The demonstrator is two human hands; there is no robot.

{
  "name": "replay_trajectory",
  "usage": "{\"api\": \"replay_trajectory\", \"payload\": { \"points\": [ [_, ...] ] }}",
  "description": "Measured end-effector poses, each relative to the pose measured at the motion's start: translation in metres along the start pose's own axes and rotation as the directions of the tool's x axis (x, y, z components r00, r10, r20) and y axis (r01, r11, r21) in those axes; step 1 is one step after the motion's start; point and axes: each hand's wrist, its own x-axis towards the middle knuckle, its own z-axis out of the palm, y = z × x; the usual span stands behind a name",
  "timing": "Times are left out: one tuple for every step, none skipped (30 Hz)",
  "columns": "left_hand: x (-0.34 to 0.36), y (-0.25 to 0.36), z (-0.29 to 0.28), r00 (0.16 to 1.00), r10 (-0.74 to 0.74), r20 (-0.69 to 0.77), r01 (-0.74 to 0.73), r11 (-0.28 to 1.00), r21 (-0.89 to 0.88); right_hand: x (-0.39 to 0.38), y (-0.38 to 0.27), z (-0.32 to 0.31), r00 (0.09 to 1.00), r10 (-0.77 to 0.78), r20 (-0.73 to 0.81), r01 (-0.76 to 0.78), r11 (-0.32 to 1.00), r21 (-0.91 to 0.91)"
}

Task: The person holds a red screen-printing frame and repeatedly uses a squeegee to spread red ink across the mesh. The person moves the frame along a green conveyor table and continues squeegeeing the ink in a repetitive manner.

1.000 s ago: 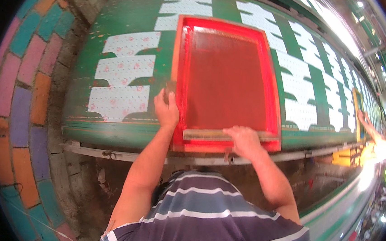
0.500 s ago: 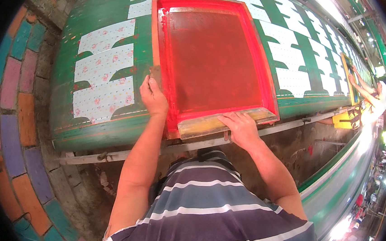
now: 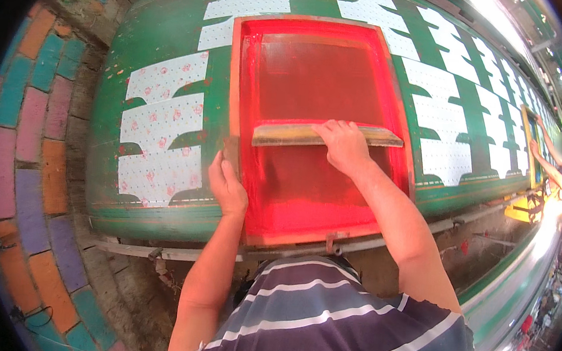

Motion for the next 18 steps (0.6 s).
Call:
{"api": "replay_trajectory", "payload": {
  "points": [
    [-0.001,0.002,0.000,1.000,-0.002,-0.002,0.002,1.000,0.015,0.020,0.012,0.004,1.000,0.008,0.009,-0.008,1.000,-0.009],
    [-0.001,0.003,0.000,1.000,-0.001,-0.010,0.002,1.000,0.022,0.040,0.024,0.008,1.000,0.016,0.018,-0.016,1.000,-0.019],
    [-0.001,0.004,0.000,1.000,-0.008,-0.009,0.008,1.000,0.029,0.061,0.037,0.012,1.000,0.011,0.018,-0.011,1.000,-0.030],
    [-0.001,0.005,0.001,1.000,-0.011,-0.013,0.011,1.000,0.029,0.082,0.051,0.017,1.000,0.002,0.000,-0.002,0.999,-0.042],
    [-0.001,0.006,0.002,1.000,-0.016,-0.017,0.016,0.999,0.030,0.102,0.064,0.022,1.000,-0.007,-0.017,0.006,0.999,-0.052],
    [-0.001,0.007,0.002,1.000,-0.020,-0.018,0.021,0.999,0.044,0.122,0.076,0.029,0.999,-0.016,-0.032,0.014,0.998,-0.060],
    [-0.002,0.008,0.002,1.000,-0.025,-0.018,0.026,0.998,0.060,0.141,0.088,0.035,0.998,-0.033,-0.054,0.028,0.996,-0.079],
    [-0.002,0.009,0.002,0.999,-0.034,-0.022,0.035,0.997,0.075,0.160,0.100,0.041,0.996,-0.051,-0.068,0.045,0.995,-0.085],
    [-0.002,0.010,0.002,0.999,-0.028,-0.023,0.030,0.995,0.100,0.178,0.111,0.046,0.997,-0.054,-0.062,0.047,0.994,-0.103],
    [-0.002,0.011,0.003,0.999,-0.024,-0.027,0.027,0.992,0.121,0.195,0.121,0.051,0.997,-0.057,-0.061,0.049,0.991,-0.126],
    [-0.002,0.012,0.003,0.999,-0.030,-0.034,0.034,0.990,0.138,0.211,0.128,0.054,0.998,-0.044,-0.046,0.039,0.994,-0.106],
    [-0.001,0.013,0.003,0.999,-0.018,-0.035,0.023,0.990,0.140,0.226,0.134,0.056,0.999,-0.030,-0.032,0.027,0.996,-0.091],
    [-0.001,0.015,0.004,0.999,-0.018,-0.038,0.023,0.990,0.138,0.239,0.140,0.056,1.000,-0.012,-0.011,0.011,0.997,-0.076],
    [-0.001,0.016,0.005,0.999,-0.030,-0.045,0.035,0.991,0.132,0.252,0.147,0.055,1.000,-0.005,0.017,0.006,0.999,-0.053],
    [-0.002,0.018,0.005,0.999,-0.019,-0.042,0.025,0.990,0.141,0.264,0.154,0.052,0.999,0.005,0.050,-0.003,1.000,-0.030],
    [-0.002,0.019,0.005,0.999,-0.019,-0.044,0.025,0.989,0.148,0.276,0.160,0.050,0.996,0.013,0.086,-0.013,1.000,-0.004],
    [-0.002,0.019,0.005,0.999,-0.016,-0.049,0.024,0.987,0.160,0.290,0.165,0.047,0.995,0.017,0.100,-0.014,0.999,-0.031],
    [-0.002,0.020,0.005,0.999,-0.017,-0.043,0.024,0.986,0.167,0.295,0.169,0.045,0.996,0.009,0.083,-0.007,1.000,-0.029]
  ]
}}
